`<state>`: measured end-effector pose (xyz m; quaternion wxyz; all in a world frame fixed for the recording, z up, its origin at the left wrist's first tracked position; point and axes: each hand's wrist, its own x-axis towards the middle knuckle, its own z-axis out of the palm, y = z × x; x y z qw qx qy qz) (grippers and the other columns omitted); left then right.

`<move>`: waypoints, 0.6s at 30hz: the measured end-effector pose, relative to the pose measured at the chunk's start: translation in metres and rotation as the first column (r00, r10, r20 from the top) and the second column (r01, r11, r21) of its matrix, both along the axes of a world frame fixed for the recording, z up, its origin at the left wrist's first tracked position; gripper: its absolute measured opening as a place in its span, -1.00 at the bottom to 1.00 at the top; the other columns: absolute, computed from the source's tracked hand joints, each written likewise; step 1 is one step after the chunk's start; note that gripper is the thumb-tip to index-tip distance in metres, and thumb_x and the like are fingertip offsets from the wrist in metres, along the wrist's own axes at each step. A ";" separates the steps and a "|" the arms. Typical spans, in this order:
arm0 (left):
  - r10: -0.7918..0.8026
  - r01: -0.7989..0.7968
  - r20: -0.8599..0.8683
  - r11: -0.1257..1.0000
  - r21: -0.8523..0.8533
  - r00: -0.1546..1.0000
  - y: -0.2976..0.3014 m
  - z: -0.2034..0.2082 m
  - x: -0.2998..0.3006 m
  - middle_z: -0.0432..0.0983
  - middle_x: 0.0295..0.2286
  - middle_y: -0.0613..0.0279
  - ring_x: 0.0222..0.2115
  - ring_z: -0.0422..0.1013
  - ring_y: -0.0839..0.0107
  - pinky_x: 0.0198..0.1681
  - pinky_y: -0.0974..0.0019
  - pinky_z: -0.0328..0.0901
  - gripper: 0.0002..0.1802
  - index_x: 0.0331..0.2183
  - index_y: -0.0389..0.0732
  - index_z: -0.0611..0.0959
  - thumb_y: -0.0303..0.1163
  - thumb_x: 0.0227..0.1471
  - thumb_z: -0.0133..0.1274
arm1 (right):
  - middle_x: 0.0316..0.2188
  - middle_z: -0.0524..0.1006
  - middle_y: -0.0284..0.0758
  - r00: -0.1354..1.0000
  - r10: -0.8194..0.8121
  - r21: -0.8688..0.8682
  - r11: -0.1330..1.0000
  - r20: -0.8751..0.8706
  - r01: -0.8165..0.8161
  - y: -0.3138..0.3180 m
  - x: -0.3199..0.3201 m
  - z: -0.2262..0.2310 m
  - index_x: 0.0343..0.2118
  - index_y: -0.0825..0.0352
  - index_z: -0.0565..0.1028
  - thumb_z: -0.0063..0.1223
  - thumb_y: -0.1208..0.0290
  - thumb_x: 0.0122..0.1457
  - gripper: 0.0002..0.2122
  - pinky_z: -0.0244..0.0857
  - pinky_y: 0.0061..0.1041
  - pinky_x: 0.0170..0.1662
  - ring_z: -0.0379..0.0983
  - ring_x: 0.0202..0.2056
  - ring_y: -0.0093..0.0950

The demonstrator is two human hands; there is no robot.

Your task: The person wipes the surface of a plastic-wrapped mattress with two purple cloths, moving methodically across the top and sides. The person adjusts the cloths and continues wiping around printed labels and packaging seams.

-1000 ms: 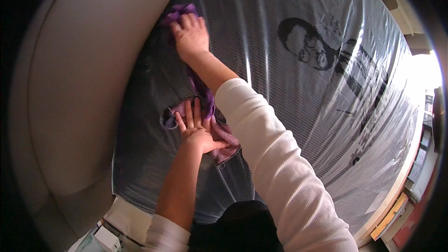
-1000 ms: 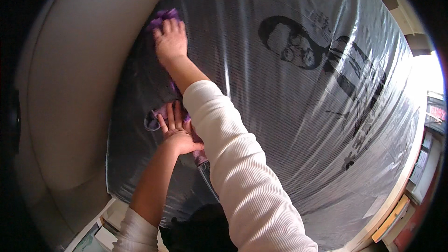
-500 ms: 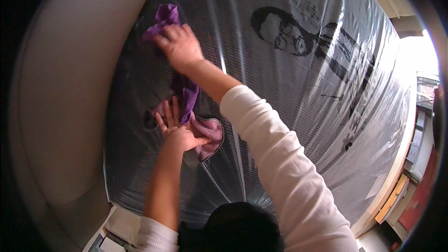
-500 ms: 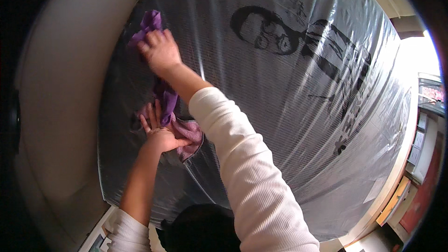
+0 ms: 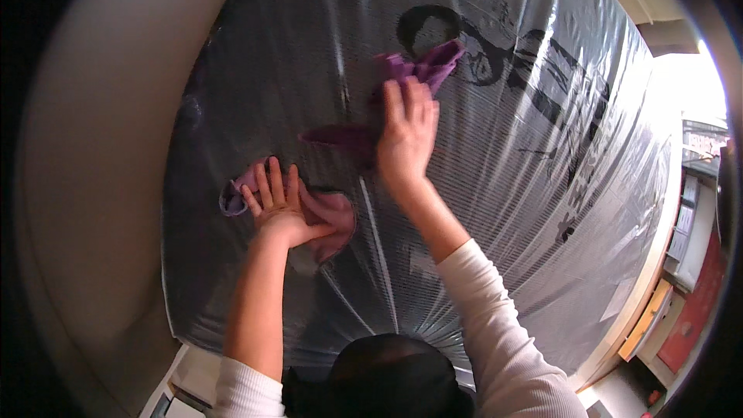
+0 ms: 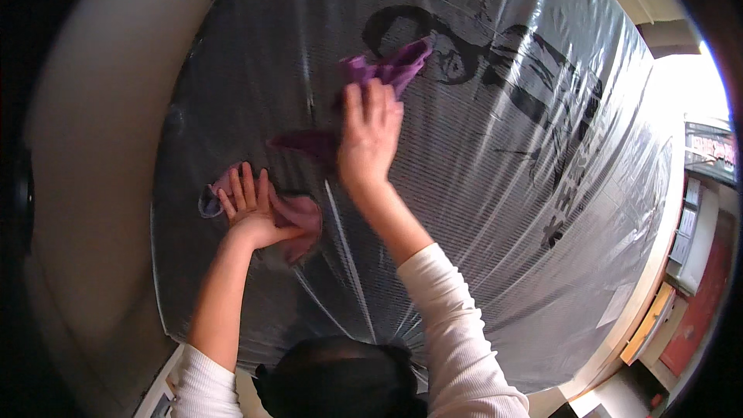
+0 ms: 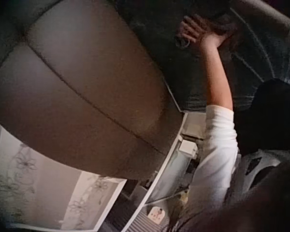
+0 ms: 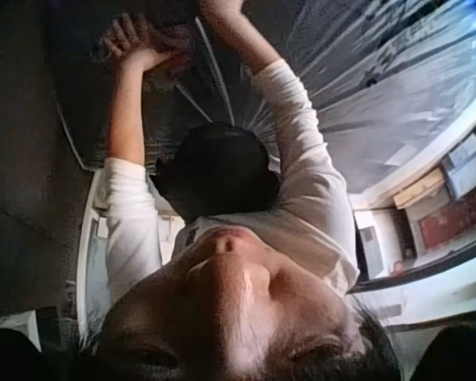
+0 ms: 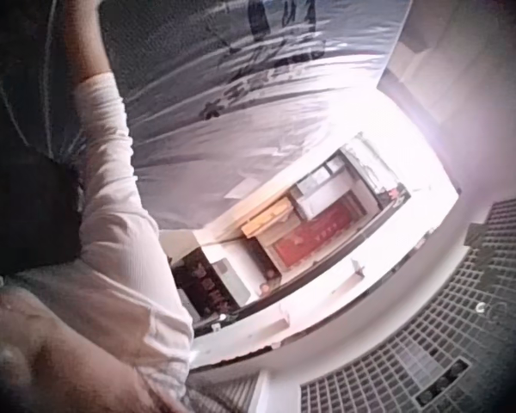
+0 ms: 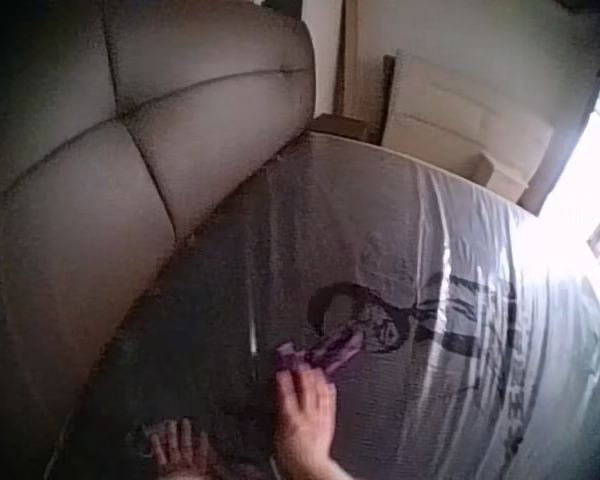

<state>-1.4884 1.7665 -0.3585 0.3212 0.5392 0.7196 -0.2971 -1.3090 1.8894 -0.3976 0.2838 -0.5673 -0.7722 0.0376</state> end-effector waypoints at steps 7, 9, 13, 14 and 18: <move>0.018 -0.019 -0.044 1.000 -0.023 0.999 0.004 0.007 0.005 -0.71 0.30 -0.19 0.30 -0.80 -0.08 0.25 -0.31 -0.68 0.68 0.34 -0.18 -0.33 0.62 -0.52 0.11 | 0.19 0.29 -0.05 0.863 0.504 -0.124 0.855 -0.035 -0.504 -0.029 -0.006 0.013 0.14 0.26 0.39 -0.06 0.44 0.09 -0.52 -0.04 -0.04 0.31 0.16 0.25 -0.12; 0.018 -0.019 -0.030 0.999 -0.041 0.999 0.003 0.001 0.004 -0.77 0.29 -0.19 0.29 -0.86 -0.06 0.25 -0.30 -0.72 0.70 0.32 -0.21 -0.38 0.56 -0.52 0.19 | 0.16 0.33 -0.13 0.891 0.446 -0.089 0.887 -0.088 -0.453 -0.009 0.023 0.006 0.14 0.21 0.39 -0.05 0.52 0.07 -0.51 0.01 -0.04 0.28 0.23 0.21 -0.14; 0.028 -0.029 -0.033 0.999 -0.034 0.999 0.004 0.008 0.003 -0.80 0.29 -0.16 0.29 -0.86 -0.05 0.25 -0.31 -0.72 0.68 0.32 -0.19 -0.41 0.51 -0.48 0.21 | 0.13 0.34 -0.10 0.989 0.148 -0.104 0.984 0.027 -0.144 0.033 0.098 0.011 0.12 0.24 0.38 -0.08 0.56 0.08 -0.53 0.07 -0.08 0.24 0.26 0.17 -0.09; 0.028 -0.029 -0.029 0.999 -0.037 0.999 0.007 0.009 0.007 -0.80 0.28 -0.16 0.29 -0.86 -0.05 0.24 -0.31 -0.72 0.67 0.32 -0.19 -0.42 0.49 -0.46 0.21 | 0.13 0.34 -0.09 0.999 0.026 -0.041 0.999 0.040 -0.024 0.043 0.124 0.005 0.12 0.24 0.38 -0.08 0.57 0.09 -0.54 0.07 -0.11 0.25 0.25 0.17 -0.09; 0.010 -0.009 -0.035 1.000 0.014 0.999 0.003 0.006 0.007 -0.75 0.30 -0.12 0.30 -0.83 -0.05 0.24 -0.32 -0.72 0.63 0.34 -0.11 -0.36 0.53 -0.46 0.19 | 0.15 0.33 -0.05 0.949 -0.307 0.046 0.951 0.076 0.304 0.046 0.175 -0.013 0.13 0.28 0.37 -0.09 0.61 0.09 -0.53 0.06 -0.17 0.26 0.20 0.21 -0.05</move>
